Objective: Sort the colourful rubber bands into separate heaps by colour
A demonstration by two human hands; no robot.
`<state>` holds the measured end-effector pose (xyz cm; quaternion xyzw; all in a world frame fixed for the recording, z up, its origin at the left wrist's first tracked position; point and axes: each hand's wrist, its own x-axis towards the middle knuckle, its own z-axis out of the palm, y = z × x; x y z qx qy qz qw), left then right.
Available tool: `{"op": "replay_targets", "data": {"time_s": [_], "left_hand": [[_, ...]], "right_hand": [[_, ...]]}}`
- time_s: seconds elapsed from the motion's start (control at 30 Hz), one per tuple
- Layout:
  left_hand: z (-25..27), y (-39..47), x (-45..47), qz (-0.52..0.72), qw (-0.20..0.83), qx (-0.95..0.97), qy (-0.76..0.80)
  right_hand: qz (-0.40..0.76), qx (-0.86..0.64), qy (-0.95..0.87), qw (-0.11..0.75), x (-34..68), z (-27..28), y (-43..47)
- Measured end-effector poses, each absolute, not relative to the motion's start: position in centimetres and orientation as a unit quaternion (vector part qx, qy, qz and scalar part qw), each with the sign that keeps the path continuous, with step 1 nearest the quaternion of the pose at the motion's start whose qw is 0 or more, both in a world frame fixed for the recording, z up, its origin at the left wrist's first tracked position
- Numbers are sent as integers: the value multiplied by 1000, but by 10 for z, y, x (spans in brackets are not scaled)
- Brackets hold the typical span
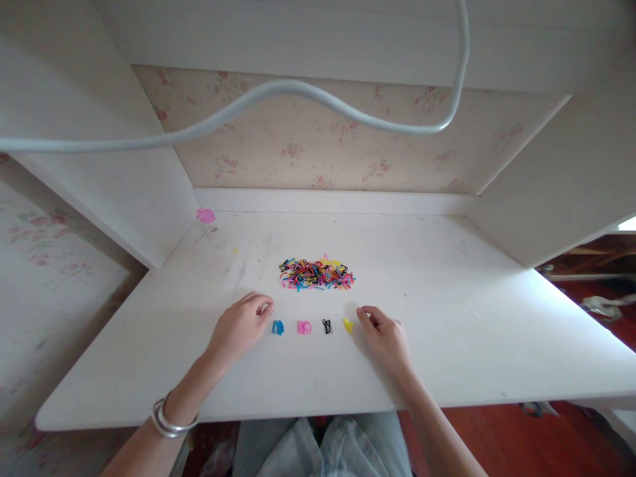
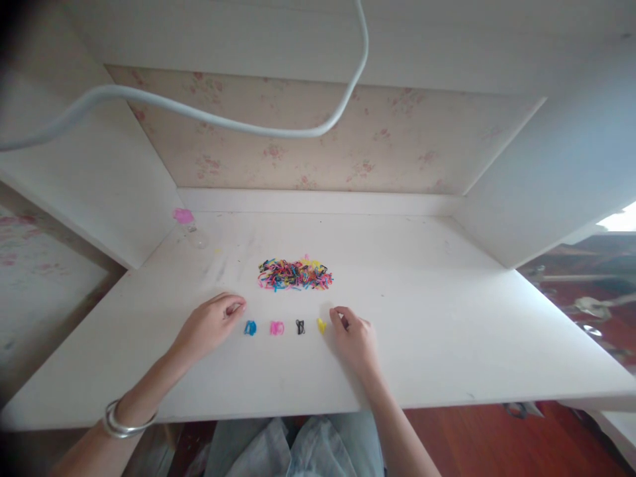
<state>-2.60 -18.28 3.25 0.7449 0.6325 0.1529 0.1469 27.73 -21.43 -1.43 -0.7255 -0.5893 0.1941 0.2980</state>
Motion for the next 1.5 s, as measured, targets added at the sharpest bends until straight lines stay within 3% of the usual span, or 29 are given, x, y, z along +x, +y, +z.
{"op": "replay_targets", "data": {"time_s": [0.5, 1.5], "left_hand": [[28, -140, 18, 28, 53, 772, 633], [20, -136, 1, 136, 66, 735, 661]], "right_hand": [[218, -710, -593, 312, 279, -14, -214], [234, -707, -595, 303, 280, -12, -216]]}}
